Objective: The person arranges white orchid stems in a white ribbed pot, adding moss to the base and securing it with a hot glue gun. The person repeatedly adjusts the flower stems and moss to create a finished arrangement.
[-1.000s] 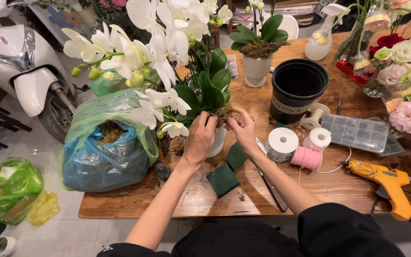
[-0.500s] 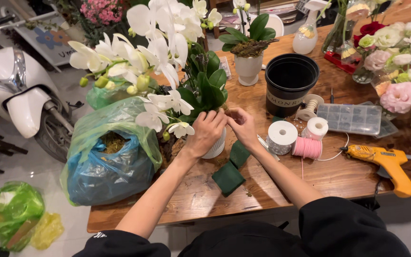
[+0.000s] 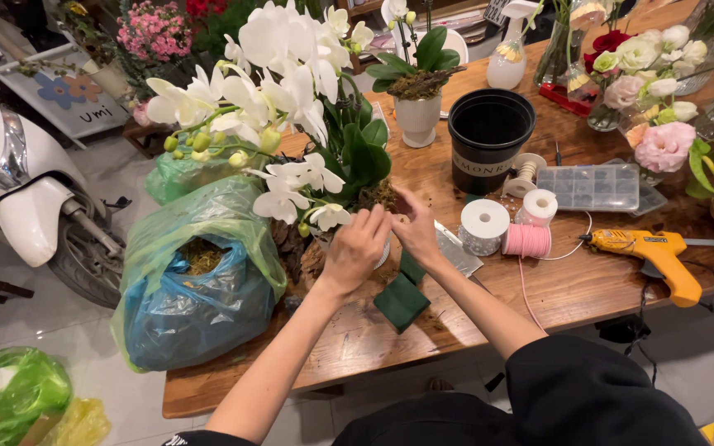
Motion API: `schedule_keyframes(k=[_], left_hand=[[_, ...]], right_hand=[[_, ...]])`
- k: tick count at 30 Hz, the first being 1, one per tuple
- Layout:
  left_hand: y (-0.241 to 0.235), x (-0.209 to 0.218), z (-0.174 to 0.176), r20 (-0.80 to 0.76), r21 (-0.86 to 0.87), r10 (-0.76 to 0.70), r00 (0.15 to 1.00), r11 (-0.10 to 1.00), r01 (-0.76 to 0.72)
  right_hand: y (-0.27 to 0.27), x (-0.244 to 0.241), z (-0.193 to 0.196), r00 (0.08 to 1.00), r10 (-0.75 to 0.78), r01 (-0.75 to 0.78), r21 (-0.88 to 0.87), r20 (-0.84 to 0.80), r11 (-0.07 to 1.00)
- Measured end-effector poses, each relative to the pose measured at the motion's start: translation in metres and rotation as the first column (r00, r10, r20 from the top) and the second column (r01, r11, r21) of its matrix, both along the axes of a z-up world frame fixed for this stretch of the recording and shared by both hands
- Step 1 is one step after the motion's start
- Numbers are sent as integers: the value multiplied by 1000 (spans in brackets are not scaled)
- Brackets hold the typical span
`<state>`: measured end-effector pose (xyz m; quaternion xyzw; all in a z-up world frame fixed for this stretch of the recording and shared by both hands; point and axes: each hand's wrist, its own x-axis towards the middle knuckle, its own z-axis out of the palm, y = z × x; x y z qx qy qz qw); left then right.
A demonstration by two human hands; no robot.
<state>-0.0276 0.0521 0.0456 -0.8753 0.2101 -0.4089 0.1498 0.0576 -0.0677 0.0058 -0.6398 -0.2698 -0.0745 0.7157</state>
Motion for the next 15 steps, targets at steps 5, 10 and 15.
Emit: schedule_keyframes(k=[5,10,15], left_hand=[[-4,37,-3,-5,114,-69,998,991,69],[-2,55,-9,-28,232,-2,1000,973,8],[-2,54,-9,-58,252,81,995,966,-64]], right_hand=[[1,8,-7,998,43,-42,44,-37,998],[-60,27,-24,973,184,-189,-20,-137,982],[-238,63,-64,954,-289,249,-326,-79,912]])
